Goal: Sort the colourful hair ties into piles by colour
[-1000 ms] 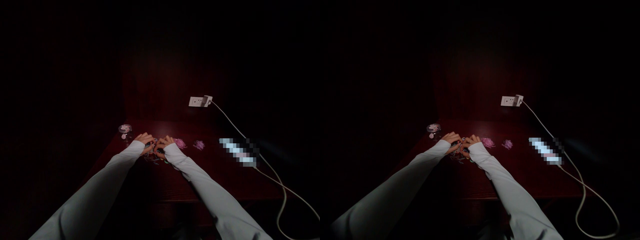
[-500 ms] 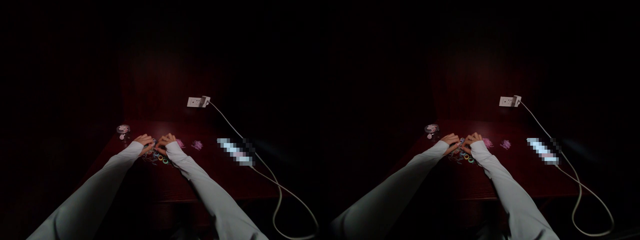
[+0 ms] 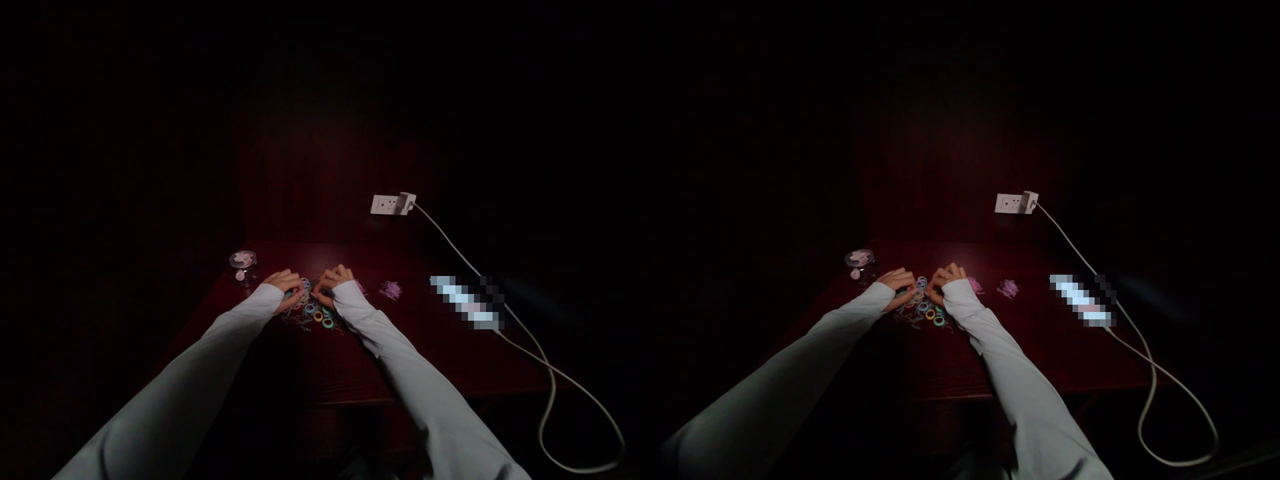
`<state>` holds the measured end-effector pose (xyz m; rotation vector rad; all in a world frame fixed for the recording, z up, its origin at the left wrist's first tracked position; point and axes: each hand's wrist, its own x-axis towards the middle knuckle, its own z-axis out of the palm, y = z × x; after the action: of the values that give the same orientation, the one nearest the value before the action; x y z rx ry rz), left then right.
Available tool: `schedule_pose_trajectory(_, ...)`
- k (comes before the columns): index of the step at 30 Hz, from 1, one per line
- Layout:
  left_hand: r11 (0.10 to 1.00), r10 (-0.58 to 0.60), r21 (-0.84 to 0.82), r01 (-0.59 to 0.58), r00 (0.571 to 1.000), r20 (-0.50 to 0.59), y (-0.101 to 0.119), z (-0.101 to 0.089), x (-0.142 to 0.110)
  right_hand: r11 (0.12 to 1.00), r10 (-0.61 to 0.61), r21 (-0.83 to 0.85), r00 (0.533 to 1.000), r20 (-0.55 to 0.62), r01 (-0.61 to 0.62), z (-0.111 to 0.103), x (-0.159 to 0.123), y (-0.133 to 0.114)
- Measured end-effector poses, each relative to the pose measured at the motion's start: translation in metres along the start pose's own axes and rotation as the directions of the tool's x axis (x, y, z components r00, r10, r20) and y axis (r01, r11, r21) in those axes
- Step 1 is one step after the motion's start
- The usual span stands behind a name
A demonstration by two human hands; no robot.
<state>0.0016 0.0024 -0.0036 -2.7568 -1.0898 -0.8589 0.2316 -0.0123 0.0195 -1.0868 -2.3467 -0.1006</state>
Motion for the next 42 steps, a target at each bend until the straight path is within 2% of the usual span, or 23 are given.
schedule_pose_trajectory(5, 0.999, -0.018, -0.027, 0.018, 1.000, 0.001, 0.003, -0.004, 0.000, 1.000, -0.005, -0.009, 1.000, -0.008, 0.005, -0.003, 0.000, 0.002)
schedule_pose_trajectory(11, 0.999, 0.014, -0.040, -0.012, 0.999, 0.044, -0.001, 0.000, 0.004, 1.000, -0.013, 0.015, 1.000, -0.003, 0.013, 0.008, 0.003, 0.007)
schedule_pose_trajectory(18, 0.997, -0.062, -0.044, 0.059, 0.995, -0.083, -0.004, 0.007, 0.004, 0.986, 0.151, 0.097, 0.975, -0.165, -0.137, 0.002, 0.000, 0.003)
schedule_pose_trajectory(21, 0.997, -0.059, -0.060, 0.055, 0.996, -0.064, -0.003, 0.003, 0.005, 0.978, 0.196, 0.100, 0.972, -0.128, -0.184, 0.001, -0.001, -0.002)
schedule_pose_trajectory(25, 0.997, -0.041, -0.071, 0.040, 0.999, -0.020, -0.002, -0.002, 0.006, 0.981, 0.182, 0.084, 0.981, -0.059, -0.177, 0.002, -0.001, -0.008)
schedule_pose_trajectory(42, 0.998, -0.032, -0.058, 0.032, 0.999, 0.003, -0.005, 0.000, 0.008, 0.987, 0.157, 0.053, 0.986, -0.062, -0.153, 0.003, -0.001, -0.008)
